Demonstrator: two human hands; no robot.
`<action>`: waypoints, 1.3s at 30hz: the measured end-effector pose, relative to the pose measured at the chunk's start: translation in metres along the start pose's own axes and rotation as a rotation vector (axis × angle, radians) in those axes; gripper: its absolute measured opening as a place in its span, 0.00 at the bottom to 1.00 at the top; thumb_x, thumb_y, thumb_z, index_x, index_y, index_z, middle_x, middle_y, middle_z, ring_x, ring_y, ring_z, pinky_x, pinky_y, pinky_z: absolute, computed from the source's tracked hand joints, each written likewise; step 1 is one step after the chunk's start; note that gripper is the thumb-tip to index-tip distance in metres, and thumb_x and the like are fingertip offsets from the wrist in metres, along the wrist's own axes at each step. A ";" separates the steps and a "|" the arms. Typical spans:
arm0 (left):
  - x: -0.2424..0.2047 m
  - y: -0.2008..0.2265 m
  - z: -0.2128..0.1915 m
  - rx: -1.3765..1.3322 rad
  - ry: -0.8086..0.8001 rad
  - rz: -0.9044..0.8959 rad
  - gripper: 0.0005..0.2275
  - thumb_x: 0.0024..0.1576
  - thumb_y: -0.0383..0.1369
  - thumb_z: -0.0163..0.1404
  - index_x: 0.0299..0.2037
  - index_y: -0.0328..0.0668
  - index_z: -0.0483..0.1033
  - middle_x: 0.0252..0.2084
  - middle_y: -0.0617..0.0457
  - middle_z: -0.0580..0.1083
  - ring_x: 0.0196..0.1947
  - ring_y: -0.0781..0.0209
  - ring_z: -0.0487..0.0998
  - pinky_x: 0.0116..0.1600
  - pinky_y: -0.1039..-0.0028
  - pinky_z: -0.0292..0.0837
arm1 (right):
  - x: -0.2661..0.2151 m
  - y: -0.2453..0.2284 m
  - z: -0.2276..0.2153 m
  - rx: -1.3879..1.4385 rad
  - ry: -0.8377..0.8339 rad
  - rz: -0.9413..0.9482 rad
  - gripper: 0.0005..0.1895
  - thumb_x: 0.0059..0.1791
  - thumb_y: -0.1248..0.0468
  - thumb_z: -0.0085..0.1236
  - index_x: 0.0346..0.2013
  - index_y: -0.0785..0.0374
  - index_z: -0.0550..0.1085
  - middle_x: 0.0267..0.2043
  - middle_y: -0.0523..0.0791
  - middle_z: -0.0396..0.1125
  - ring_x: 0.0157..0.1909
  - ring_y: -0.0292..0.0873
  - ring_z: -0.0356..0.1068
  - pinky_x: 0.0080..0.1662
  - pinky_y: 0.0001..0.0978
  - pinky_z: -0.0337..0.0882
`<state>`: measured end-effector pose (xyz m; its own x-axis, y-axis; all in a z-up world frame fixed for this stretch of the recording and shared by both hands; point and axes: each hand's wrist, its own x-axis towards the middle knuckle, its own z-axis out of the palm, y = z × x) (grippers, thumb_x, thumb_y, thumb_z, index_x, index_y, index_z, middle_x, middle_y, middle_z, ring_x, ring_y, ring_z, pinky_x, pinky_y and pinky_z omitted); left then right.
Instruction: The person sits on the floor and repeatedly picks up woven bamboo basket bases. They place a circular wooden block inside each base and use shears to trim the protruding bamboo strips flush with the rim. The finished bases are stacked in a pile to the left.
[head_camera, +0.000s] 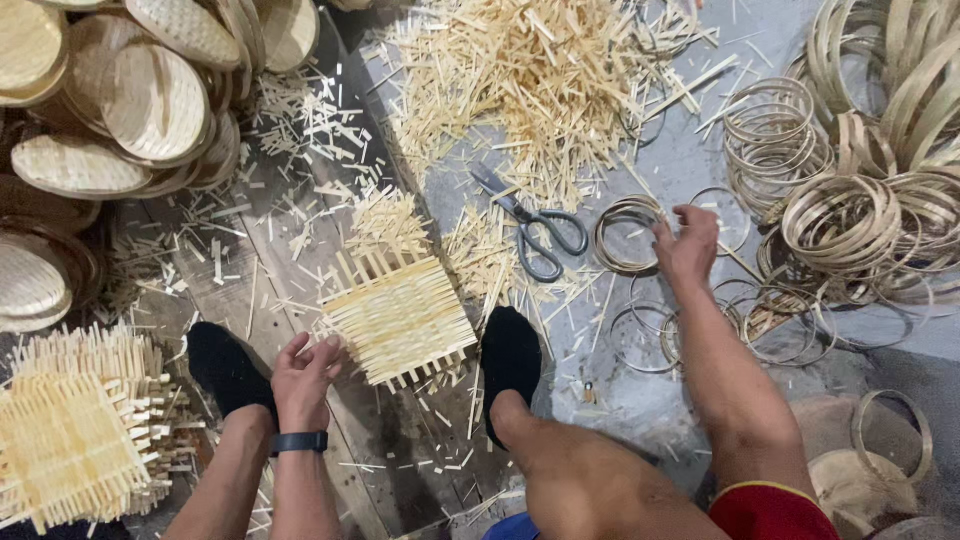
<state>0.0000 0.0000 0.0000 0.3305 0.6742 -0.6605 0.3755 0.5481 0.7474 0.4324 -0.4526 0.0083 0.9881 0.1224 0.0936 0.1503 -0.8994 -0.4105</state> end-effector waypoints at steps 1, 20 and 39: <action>-0.001 0.004 0.002 0.012 0.011 -0.010 0.31 0.54 0.30 0.61 0.67 0.32 0.61 0.52 0.43 0.75 0.47 0.55 0.79 0.48 0.69 0.75 | 0.005 0.004 0.004 -0.019 -0.013 -0.039 0.16 0.47 0.61 0.66 0.47 0.62 0.77 0.49 0.55 0.71 0.52 0.56 0.71 0.54 0.44 0.70; -0.170 0.131 0.193 0.248 -0.373 0.804 0.12 0.61 0.35 0.55 0.53 0.43 0.79 0.49 0.50 0.80 0.46 0.63 0.81 0.49 0.73 0.80 | -0.025 -0.204 -0.175 0.522 -0.371 -0.152 0.12 0.43 0.64 0.71 0.34 0.64 0.75 0.33 0.45 0.74 0.33 0.35 0.75 0.37 0.28 0.79; -0.221 0.208 0.108 -0.372 -0.778 0.073 0.14 0.61 0.44 0.43 0.44 0.46 0.76 0.24 0.59 0.69 0.19 0.70 0.65 0.21 0.80 0.60 | -0.123 -0.384 -0.223 0.156 -0.288 -1.503 0.06 0.50 0.66 0.59 0.39 0.64 0.74 0.38 0.47 0.69 0.40 0.43 0.70 0.34 0.30 0.74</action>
<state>0.0981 -0.0888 0.2938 0.8927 0.2580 -0.3694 0.0670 0.7346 0.6752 0.2458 -0.2160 0.3571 -0.1043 0.9383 0.3298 0.9661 0.1743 -0.1904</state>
